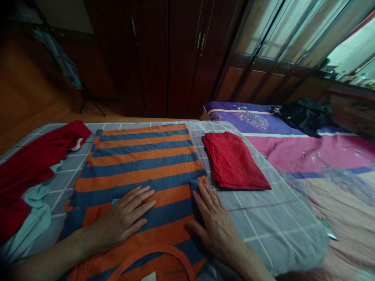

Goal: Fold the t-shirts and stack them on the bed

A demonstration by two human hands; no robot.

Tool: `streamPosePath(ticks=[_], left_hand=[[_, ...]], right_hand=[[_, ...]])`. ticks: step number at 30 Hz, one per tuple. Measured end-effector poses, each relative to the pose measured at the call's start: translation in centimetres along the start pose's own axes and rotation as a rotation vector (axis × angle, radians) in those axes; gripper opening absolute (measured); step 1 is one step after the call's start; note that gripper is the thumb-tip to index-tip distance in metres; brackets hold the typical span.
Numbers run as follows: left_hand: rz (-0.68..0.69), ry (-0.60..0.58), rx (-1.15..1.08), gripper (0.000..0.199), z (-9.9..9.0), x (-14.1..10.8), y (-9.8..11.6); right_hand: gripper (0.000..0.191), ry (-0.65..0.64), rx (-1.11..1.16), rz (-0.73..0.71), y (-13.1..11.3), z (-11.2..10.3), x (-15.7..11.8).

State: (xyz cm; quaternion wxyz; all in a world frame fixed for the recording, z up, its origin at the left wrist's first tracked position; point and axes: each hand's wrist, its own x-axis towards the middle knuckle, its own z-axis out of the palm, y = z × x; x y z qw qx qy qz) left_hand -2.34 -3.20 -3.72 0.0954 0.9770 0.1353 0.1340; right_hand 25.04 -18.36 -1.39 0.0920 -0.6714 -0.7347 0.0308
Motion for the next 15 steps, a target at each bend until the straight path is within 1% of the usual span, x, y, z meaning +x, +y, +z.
streamPosePath(ticks=[2, 4, 6, 8, 9, 10, 11, 12, 13, 14, 15], left_hand=[[0.061, -0.031, 0.012, 0.045, -0.2, 0.2, 0.3], [0.095, -0.054, -0.006, 0.045, -0.5, 0.5, 0.7], [0.083, -0.069, -0.041, 0.046, -0.8, 0.7, 1.0], [0.054, -0.083, -0.055, 0.048, -0.9, 0.8, 1.1], [0.047, -0.092, -0.048, 0.05, -1.0, 0.7, 1.1], [0.052, -0.103, -0.036, 0.053, -1.0, 0.7, 1.0], [0.059, -0.111, -0.025, 0.054, -1.1, 0.7, 1.0], [0.065, -0.115, -0.021, 0.055, -1.1, 0.6, 0.9], [0.07, -0.114, -0.023, 0.056, -1.2, 0.6, 0.8], [0.07, -0.112, -0.029, 0.056, -1.4, 0.6, 0.7], [0.069, -0.109, -0.033, 0.055, -1.4, 0.6, 0.6]], right_hand=[[0.06, -0.039, 0.047, -0.087, -1.8, -0.8, 2.1], [0.058, -0.113, 0.106, -0.205, -3.7, -1.1, 5.0], [0.057, -0.187, 0.172, -0.339, -5.0, -0.6, 8.7], [0.054, -0.22, 0.192, -0.45, -5.3, 0.4, 13.0], [0.053, -0.212, 0.172, -0.485, -5.0, 1.0, 15.2], [0.053, -0.188, 0.13, -0.497, -4.7, 1.5, 17.4], [0.055, -0.151, 0.079, -0.446, -4.3, 2.1, 19.4], [0.055, -0.108, 0.031, -0.343, -4.0, 2.5, 21.1], [0.057, -0.074, -0.004, -0.261, -4.0, 2.8, 22.4], [0.059, -0.053, -0.024, -0.215, -4.0, 3.1, 23.4], [0.06, -0.044, -0.029, -0.219, -4.3, 3.4, 24.1]])
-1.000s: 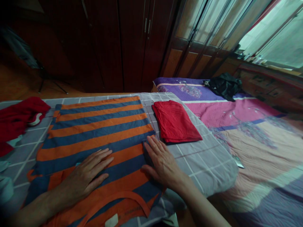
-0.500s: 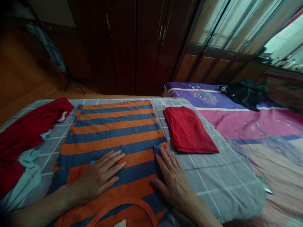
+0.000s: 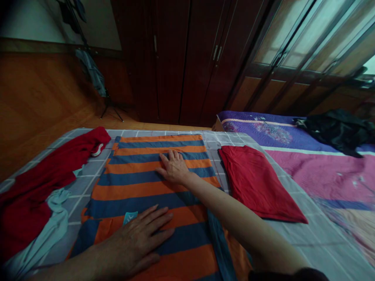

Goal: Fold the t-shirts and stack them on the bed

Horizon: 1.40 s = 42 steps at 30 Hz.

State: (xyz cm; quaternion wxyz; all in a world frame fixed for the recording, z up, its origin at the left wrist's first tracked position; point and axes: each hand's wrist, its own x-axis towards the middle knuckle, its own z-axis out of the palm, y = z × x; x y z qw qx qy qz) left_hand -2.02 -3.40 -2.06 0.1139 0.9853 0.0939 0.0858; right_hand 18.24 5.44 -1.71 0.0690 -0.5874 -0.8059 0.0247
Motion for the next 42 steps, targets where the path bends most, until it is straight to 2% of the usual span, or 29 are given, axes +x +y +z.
streamPosePath(ticks=[3, 4, 8, 12, 15, 16, 18, 21, 23, 25, 30, 33, 36, 38, 40, 42], left_hand=[[0.009, 0.012, 0.025, 0.052, 0.2, 0.0, -0.3], [0.022, 0.027, 0.042, 0.052, 0.5, 0.0, -0.5], [0.084, 0.126, 0.14, 0.052, 2.4, -0.2, -1.2], [0.083, 0.212, 0.224, 0.037, 3.8, -0.2, -1.5], [0.076, 0.244, 0.242, 0.033, 4.3, 0.0, -1.5], [0.073, 0.267, 0.248, 0.032, 4.4, 0.1, -1.6], [0.076, 0.306, 0.262, 0.03, 4.7, 0.3, -1.7], [0.109, 0.301, 0.279, 0.03, 5.0, 0.4, -2.0], [0.124, 0.295, 0.286, 0.03, 5.1, 0.5, -2.2], [0.128, 0.288, 0.281, 0.031, 5.0, 0.6, -2.3], [0.126, 0.3, 0.287, 0.028, 5.0, 0.8, -2.5], [0.131, 0.282, 0.299, 0.03, 5.6, 0.7, -2.8], [0.115, 0.282, 0.311, 0.034, 6.2, 0.4, -2.9], [0.117, 0.274, 0.31, 0.036, 6.5, 0.2, -2.9], [0.121, 0.269, 0.296, 0.036, 6.5, 0.2, -2.8], [0.111, 0.285, 0.273, 0.034, 6.4, 0.3, -2.6]], right_hand=[[0.062, 0.002, 0.013, -0.179, -0.8, 0.6, 1.4], [0.06, 0.012, 0.008, -0.185, -0.9, 0.8, 1.9], [0.058, 0.085, -0.032, 0.099, 0.4, 1.2, 3.9], [0.058, 0.031, -0.041, 0.014, 2.8, 0.9, 5.8], [0.059, 0.015, -0.058, 0.164, 3.2, 0.5, 7.3], [0.06, 0.02, -0.059, 0.197, 2.7, 0.5, 7.6], [0.061, 0.022, -0.054, 0.175, 0.6, 0.9, 8.0], [0.064, 0.024, -0.032, 0.03, -3.7, 2.4, 8.3], [0.067, 0.034, -0.007, -0.052, -5.6, 3.4, 9.1], [0.069, 0.029, 0.012, -0.074, -6.1, 3.8, 10.8], [0.07, 0.039, 0.025, 0.009, -4.3, 3.2, 15.4], [0.072, 0.042, 0.021, -0.014, -4.4, 3.0, 14.8], [0.075, 0.018, 0.022, -0.137, -4.3, 3.2, 11.7], [0.073, -0.015, 0.01, -0.229, -2.8, 2.9, 10.0], [0.068, -0.017, -0.036, -0.171, -0.2, 2.1, 9.2], [0.066, 0.028, -0.091, 0.028, 2.6, 0.9, 9.1]])
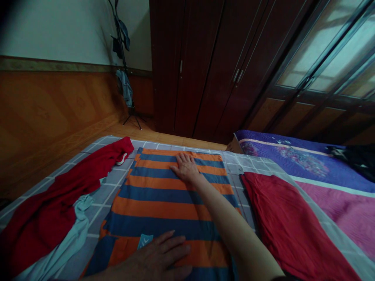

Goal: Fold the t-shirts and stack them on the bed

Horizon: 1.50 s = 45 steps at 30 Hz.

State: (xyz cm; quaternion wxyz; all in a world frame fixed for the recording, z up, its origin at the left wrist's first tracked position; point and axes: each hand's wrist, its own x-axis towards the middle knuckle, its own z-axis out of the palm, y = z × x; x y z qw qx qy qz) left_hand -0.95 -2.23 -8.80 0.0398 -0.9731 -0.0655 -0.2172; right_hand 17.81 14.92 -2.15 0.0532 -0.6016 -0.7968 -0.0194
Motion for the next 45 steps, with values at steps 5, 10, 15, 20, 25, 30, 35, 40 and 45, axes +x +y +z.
streamPosePath(ticks=[5, 10, 15, 20, 25, 30, 35, 40, 45], left_hand=[[-0.051, 0.115, 0.002, 0.028, -0.7, 0.4, 0.4], [-0.066, 0.082, 0.026, 0.03, -2.0, 0.3, 0.5], [-0.063, -0.081, -0.035, 0.035, -2.5, 0.2, 0.4], [-0.073, -0.073, -0.058, 0.034, -2.0, 0.1, 0.4], [-0.107, -0.178, -0.253, 0.045, -5.1, 0.9, 0.1], [-0.328, -0.208, -0.312, 0.047, -8.4, 3.8, -2.8], [-0.439, -0.334, -0.242, 0.066, -4.5, 7.3, -8.9], [-0.545, -0.458, -0.211, 0.077, -2.1, 6.1, -13.4], [-0.825, -0.485, -0.079, 0.082, -3.3, 3.6, -15.2]], right_hand=[[0.063, 0.082, -0.028, 0.123, 1.4, -0.8, -2.4], [0.063, 0.024, -0.007, -0.115, -0.6, 0.6, -7.0], [0.061, 0.002, -0.098, 0.226, 5.1, -0.6, -4.3], [0.065, 0.024, -0.098, 0.253, 3.6, -0.8, -5.1], [0.065, -0.017, 0.047, -0.187, -2.0, -0.2, -10.3], [0.061, 0.08, -0.019, -0.01, 0.7, -0.7, -9.7], [0.054, 0.017, -0.046, -0.01, 2.6, 0.7, -8.8], [0.067, 0.05, -0.045, 0.076, 3.4, 1.6, -9.6], [0.084, 0.084, -0.052, 0.253, 4.0, 1.7, -9.7]])
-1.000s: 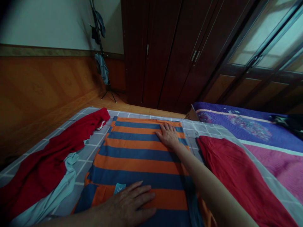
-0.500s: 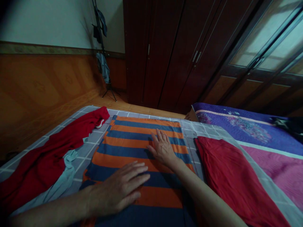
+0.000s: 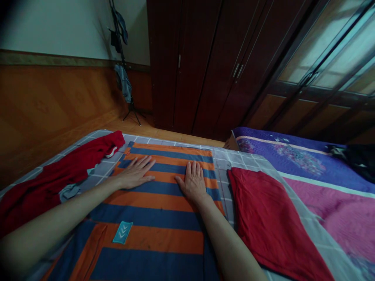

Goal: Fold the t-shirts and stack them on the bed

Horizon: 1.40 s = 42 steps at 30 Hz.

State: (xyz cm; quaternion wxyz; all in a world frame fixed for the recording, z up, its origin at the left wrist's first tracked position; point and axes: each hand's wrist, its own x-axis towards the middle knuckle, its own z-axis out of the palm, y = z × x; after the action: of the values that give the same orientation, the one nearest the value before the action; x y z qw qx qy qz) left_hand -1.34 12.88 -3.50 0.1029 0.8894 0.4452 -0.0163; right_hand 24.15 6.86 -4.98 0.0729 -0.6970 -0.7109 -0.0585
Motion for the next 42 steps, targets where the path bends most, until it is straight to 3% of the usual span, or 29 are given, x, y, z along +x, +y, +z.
streamPosePath(ticks=[2, 5, 10, 14, 20, 25, 32, 38, 42], left_hand=[[0.005, -0.006, -0.003, 0.079, -0.2, 0.3, 0.2], [0.14, -0.028, -0.015, 0.074, -0.6, 1.6, 1.3], [-0.051, 0.023, 0.002, 0.071, -1.2, 4.6, 2.8], [0.188, 0.037, -0.011, 0.059, -0.6, 6.6, 4.6], [-0.04, 0.127, -0.009, 0.063, 0.0, 8.7, 5.3], [0.131, 0.092, 0.003, 0.057, 0.6, 9.6, 6.7], [-0.113, 0.137, 0.016, 0.068, -0.9, 9.9, 2.3], [0.083, 0.072, 0.026, 0.064, 0.6, 8.2, 3.4], [-0.132, 0.086, 0.08, 0.066, -0.9, 6.8, -1.3]], right_hand=[[0.078, -0.028, 0.026, -0.072, -0.1, -0.1, 0.1], [0.071, -0.066, 0.052, -0.147, -0.1, -0.3, 0.1], [0.085, -0.034, 0.06, -0.058, -0.1, -0.2, 0.0], [0.088, -0.008, 0.054, -0.07, -0.1, 0.1, -0.2], [0.094, 0.0, 0.036, -0.031, 0.0, 0.3, -0.1], [0.092, -0.03, 0.042, -0.044, 0.1, 0.2, -0.1], [0.091, -0.026, 0.059, -0.047, 0.2, 0.1, -0.2], [0.087, -0.037, 0.077, -0.07, 0.2, 0.0, -0.2], [0.087, -0.034, 0.077, -0.051, 0.2, 0.0, -0.2]])
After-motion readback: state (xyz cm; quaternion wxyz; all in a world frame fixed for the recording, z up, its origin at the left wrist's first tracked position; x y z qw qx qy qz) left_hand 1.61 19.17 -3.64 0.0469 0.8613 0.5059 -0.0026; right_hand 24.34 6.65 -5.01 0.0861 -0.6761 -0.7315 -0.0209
